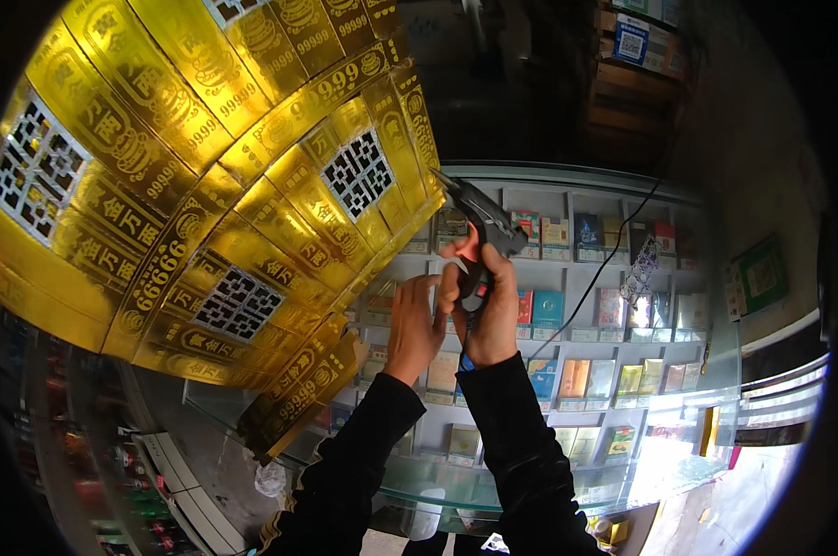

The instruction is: The person assembles a large structure from gold-colored paper bars using a hot glue gun. They repeatedly pick up bars, apply glue to edges, and attach them to the growing assembly on a glass counter.

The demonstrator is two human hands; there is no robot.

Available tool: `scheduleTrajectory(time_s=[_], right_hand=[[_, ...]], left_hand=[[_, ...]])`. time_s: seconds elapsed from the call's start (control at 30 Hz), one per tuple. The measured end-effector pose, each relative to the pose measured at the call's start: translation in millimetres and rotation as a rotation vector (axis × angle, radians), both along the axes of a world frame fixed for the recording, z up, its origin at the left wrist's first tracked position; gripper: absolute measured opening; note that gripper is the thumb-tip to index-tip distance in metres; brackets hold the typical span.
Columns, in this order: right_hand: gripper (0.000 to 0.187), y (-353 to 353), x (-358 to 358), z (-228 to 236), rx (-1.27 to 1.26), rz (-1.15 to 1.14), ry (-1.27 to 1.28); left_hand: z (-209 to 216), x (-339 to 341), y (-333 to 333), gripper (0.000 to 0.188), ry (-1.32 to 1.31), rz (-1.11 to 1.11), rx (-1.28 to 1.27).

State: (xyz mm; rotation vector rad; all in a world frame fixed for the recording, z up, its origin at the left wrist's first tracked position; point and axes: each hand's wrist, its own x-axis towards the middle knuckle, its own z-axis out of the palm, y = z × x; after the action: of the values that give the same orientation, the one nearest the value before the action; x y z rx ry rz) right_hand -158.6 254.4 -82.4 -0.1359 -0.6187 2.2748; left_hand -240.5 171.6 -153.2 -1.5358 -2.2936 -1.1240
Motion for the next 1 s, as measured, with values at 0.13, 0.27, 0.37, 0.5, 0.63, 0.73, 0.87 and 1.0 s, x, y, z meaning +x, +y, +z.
scheduleTrajectory(time_s=[0.13,0.27,0.37,0.5,0.63,0.73,0.87,1.0], right_hand=[[0.037,-1.7,-27.2,40.4,0.311,-0.094,-0.098],[0.036,7.7,-52.8,59.7,0.408,-0.153,-0.156],[0.034,9.9,-63.0,62.1,0.397,-0.172,-0.152],[0.033,10.7,-74.1,62.4,0.385,-0.188,-0.128],[0.033,9.4,-77.5,60.0,0.373,-0.202,-0.138],[0.033,5.6,-74.3,55.9,0.395,-0.173,-0.121],[0.033,8.2,-70.5,53.0,0.38,-0.158,-0.103],[0.032,18.5,-75.4,56.9,0.365,-0.19,-0.079]], left_hand=[[-5.1,-5.9,0.5,0.046,-0.152,-0.033,-0.049],[-1.1,-5.2,-5.0,0.046,-0.143,-0.007,-0.083],[-1.0,-6.4,-2.9,0.047,-0.167,-0.012,-0.08],[-0.9,-7.8,-1.6,0.045,-0.223,-0.038,-0.008],[3.8,-4.2,-5.0,0.045,-0.098,-0.038,-0.007],[6.4,-2.1,-5.2,0.048,-0.28,-0.068,0.028],[3.0,-3.9,-5.4,0.05,-0.172,-0.054,-0.048],[-5.6,-8.1,-4.6,0.049,-0.064,-0.021,-0.173]])
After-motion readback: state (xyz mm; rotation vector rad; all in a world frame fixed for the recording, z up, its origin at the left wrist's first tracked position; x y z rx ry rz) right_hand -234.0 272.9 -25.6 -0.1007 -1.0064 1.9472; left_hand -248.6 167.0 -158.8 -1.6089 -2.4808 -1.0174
